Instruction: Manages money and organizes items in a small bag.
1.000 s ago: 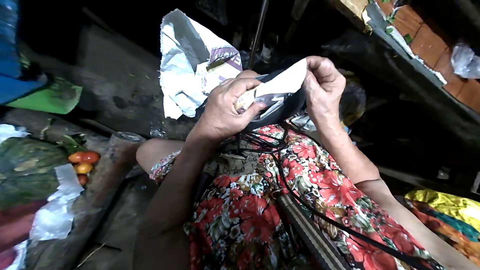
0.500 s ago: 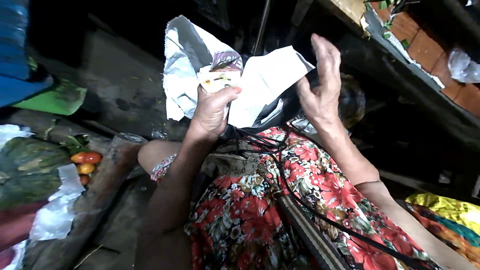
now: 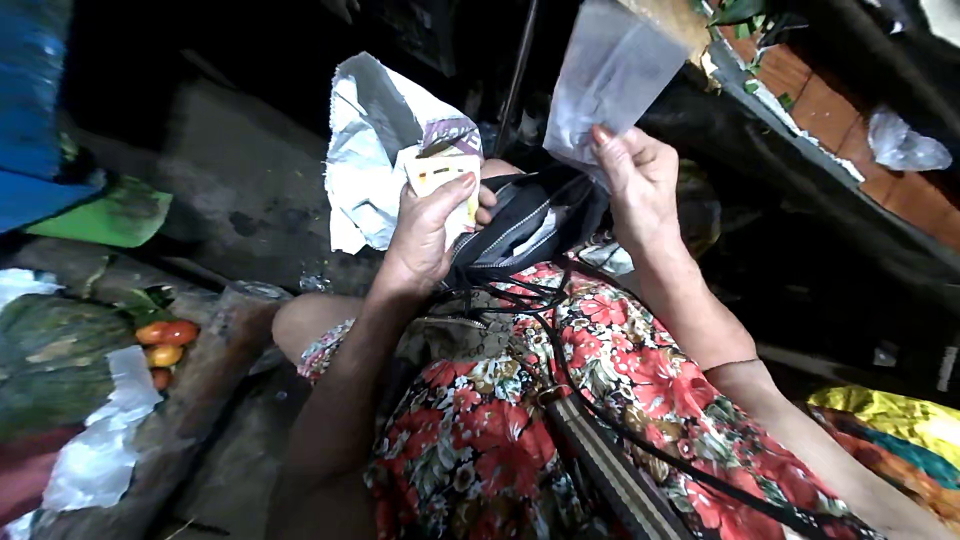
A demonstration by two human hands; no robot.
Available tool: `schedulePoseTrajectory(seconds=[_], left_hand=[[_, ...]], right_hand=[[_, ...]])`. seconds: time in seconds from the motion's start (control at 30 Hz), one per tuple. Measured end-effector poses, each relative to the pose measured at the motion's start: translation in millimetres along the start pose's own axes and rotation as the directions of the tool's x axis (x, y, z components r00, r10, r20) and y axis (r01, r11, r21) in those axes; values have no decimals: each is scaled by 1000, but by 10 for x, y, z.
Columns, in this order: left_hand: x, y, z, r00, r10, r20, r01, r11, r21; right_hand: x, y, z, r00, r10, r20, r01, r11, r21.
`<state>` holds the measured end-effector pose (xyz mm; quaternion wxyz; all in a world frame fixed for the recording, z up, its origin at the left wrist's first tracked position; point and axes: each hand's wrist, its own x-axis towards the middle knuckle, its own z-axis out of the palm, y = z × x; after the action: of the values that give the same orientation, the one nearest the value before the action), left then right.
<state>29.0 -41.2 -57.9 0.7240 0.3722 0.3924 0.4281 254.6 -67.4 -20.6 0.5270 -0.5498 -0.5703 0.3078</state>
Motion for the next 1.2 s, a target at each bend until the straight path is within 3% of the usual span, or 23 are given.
schedulePoseTrajectory(seconds=[0.13,0.33,0.57,0.9,1.2], left_hand=[[-3,-17,-19,999,23,40,-23,1000,6],[54,-102,-58,969,180,171,-178,984,-27],[-9,-108,-12,942,220,254,-240,970,49],[-18,-145,-82,921,164,354,-209,974,91],[-9,-144,-122,879,147,453,-202,977,74]], right_hand=[[51,-122,-36,951,309,6,-276,840,467],[36,-295,11,909,409,84,-337,600,726],[-19,-296,125,859,485,166,-422,485,766],[-59,-250,105,843,510,170,-432,453,780],[-62,-178,78,869,478,129,-390,500,773]])
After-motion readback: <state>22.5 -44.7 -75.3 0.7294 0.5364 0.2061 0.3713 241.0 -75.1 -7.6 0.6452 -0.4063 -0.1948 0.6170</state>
